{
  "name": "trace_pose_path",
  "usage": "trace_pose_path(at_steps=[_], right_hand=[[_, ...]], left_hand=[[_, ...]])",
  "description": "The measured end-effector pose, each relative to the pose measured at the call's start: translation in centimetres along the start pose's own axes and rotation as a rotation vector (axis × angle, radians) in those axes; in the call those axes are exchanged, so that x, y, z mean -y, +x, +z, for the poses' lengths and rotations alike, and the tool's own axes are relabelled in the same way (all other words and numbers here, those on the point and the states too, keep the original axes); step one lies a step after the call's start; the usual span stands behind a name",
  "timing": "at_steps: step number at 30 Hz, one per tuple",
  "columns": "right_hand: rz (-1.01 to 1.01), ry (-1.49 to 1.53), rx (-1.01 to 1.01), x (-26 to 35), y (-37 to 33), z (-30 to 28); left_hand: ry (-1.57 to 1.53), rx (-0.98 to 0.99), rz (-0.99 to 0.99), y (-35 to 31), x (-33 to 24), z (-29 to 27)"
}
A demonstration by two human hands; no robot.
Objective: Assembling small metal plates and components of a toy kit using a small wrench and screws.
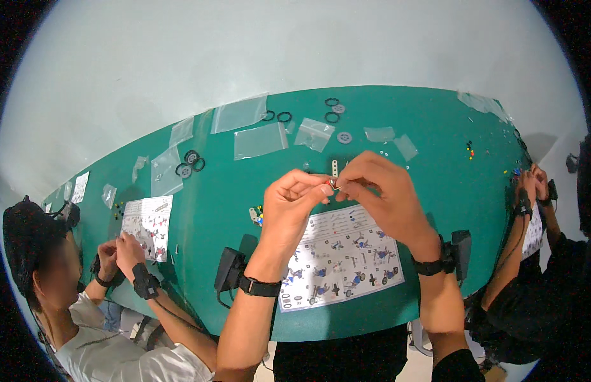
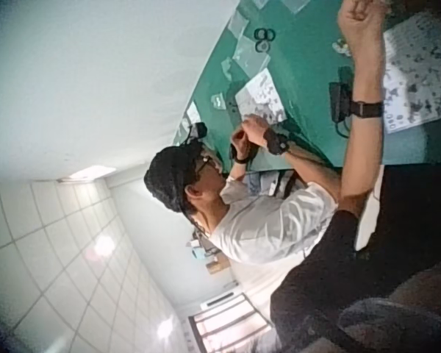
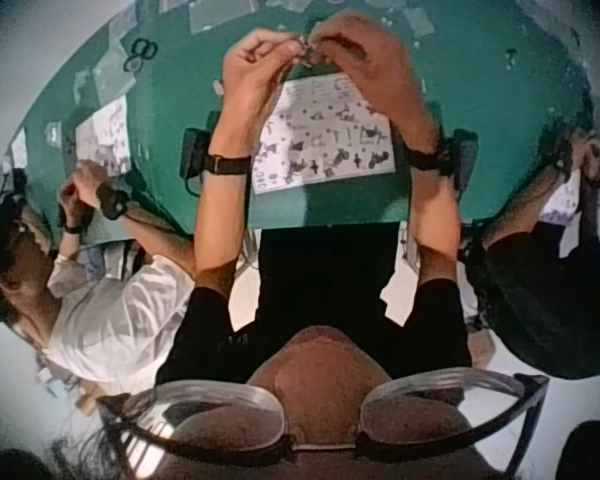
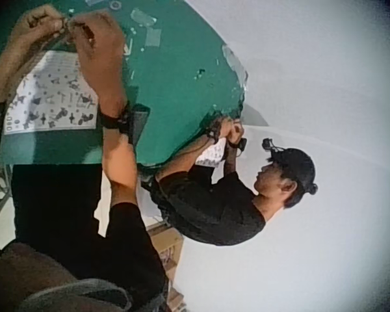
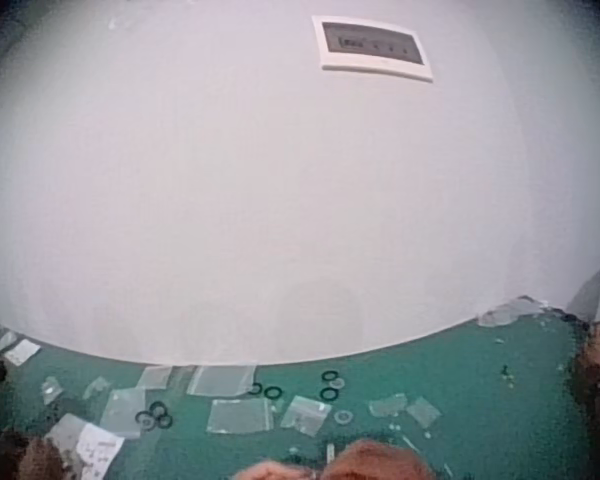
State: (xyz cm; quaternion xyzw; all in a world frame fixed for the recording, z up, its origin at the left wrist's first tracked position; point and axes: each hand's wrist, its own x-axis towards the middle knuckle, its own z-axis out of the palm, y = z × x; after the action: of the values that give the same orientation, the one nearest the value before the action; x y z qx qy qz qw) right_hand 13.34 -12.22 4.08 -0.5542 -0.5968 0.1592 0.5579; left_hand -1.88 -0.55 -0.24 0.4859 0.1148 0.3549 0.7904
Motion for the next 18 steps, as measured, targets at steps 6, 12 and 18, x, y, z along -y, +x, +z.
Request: trace_pose_path(at_steps=[6, 12, 18], right_hand=[[0.027, 0.044, 0.035, -0.2, 0.0, -0.1], [0.015, 0.047, 0.002, 0.3, -0.2, 0.2], [-0.018, 0.055, 0.011, 0.3, -0.1, 0.1]], left_hand=[[-0.001, -0.006, 0.020, -0.1, -0.3, 0.2], [-0.064, -0.005, 0.015, -0.1, 0.0, 0.4], [-0.118, 0.024, -0.007, -0.5, -0.8, 0.6]])
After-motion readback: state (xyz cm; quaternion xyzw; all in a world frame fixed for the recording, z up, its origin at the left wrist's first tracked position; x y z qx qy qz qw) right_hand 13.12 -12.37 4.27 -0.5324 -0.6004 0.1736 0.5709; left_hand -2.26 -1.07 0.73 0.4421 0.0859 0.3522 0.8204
